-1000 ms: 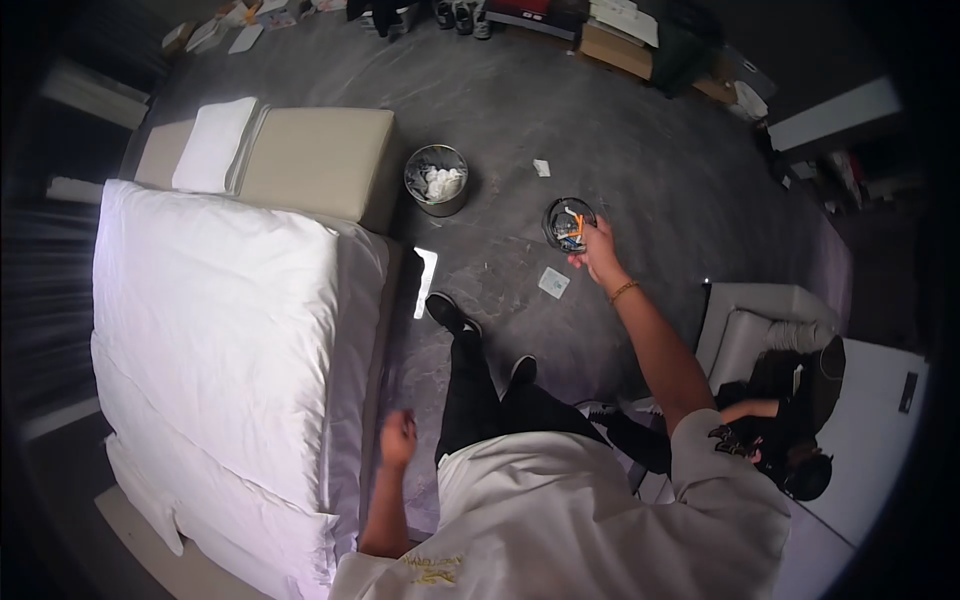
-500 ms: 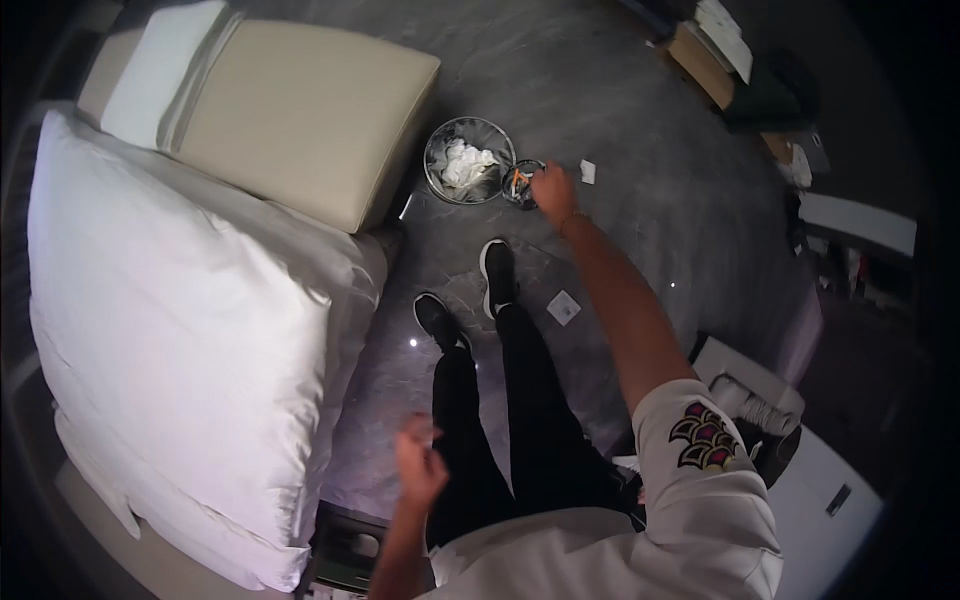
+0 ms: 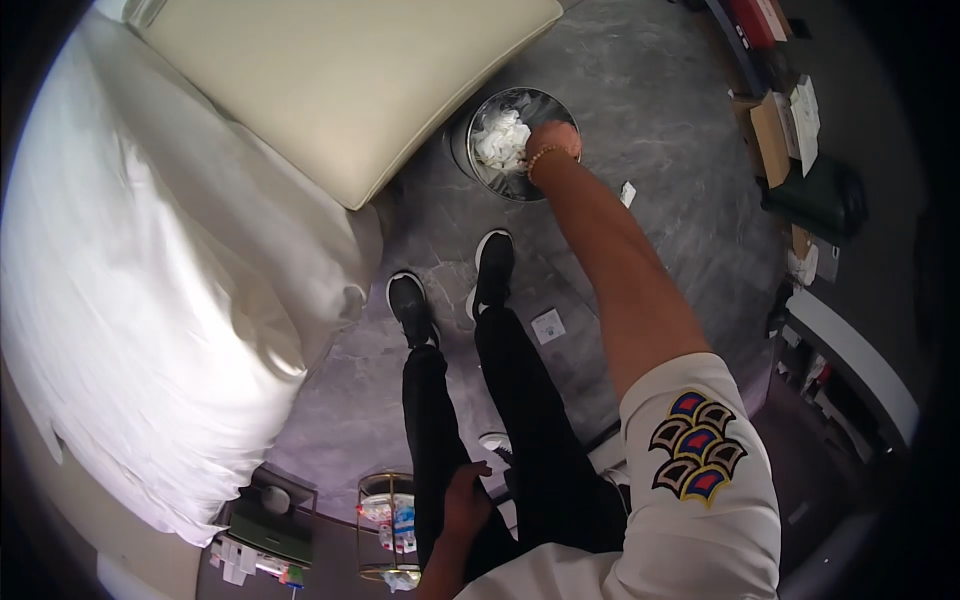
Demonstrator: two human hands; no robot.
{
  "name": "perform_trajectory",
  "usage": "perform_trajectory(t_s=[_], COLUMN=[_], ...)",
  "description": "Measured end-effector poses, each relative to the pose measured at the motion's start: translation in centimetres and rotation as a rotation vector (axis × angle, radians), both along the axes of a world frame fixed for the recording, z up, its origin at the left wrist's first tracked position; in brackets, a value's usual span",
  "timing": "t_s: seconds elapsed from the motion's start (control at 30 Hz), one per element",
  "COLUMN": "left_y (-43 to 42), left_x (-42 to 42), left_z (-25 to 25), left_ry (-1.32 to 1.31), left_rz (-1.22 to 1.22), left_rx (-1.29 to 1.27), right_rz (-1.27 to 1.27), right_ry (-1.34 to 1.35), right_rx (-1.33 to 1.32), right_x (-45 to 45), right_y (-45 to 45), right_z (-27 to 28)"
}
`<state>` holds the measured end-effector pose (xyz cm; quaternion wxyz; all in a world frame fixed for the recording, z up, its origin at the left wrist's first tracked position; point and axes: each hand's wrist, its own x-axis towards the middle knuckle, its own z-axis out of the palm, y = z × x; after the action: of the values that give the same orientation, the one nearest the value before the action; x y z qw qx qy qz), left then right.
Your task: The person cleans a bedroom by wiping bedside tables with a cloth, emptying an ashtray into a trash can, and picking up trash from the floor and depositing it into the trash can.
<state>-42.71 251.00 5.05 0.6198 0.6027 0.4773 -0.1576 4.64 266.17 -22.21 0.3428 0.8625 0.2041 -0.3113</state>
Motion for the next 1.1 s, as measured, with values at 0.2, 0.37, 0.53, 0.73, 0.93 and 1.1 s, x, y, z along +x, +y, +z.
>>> perform_trajectory(t_s=[0.2, 0.37, 0.53, 0.73, 0.93, 1.1], left_y=[-0.8, -0.6, -0.2, 0.1, -0.3, 0.0], left_x=[0.0, 0.2, -0.4, -0.4, 0.0, 0.1], left_z=[-0.5, -0.6, -0.8, -0.8, -0.9, -0.8], left_ry=[-0.011, -0.001, -0.037, -0.054, -0.024, -0.010], left_rz=[0.120, 0.130, 0.102, 0.125, 0.069, 0.061], left_rx=[-0.056, -0.069, -0.093, -0.125, -0.105, -0.098], right_rz=[0.008, -0.038, 0.010, -0.256, -0.106, 0.113], right_ry=[0.080, 0.045, 0.073, 0.093, 0.179, 0.375], right_rx=[0.033, 0.154, 0.228, 0.362, 0.284, 0.039], right_x=[1.1, 2.0, 2.9, 4.3, 2.9, 3.7], right_y=[0.3, -0.3, -2.5, -6.8, -5.2, -4.0], right_z=[1.4, 0.7, -0.4, 1.8, 4.7, 1.1])
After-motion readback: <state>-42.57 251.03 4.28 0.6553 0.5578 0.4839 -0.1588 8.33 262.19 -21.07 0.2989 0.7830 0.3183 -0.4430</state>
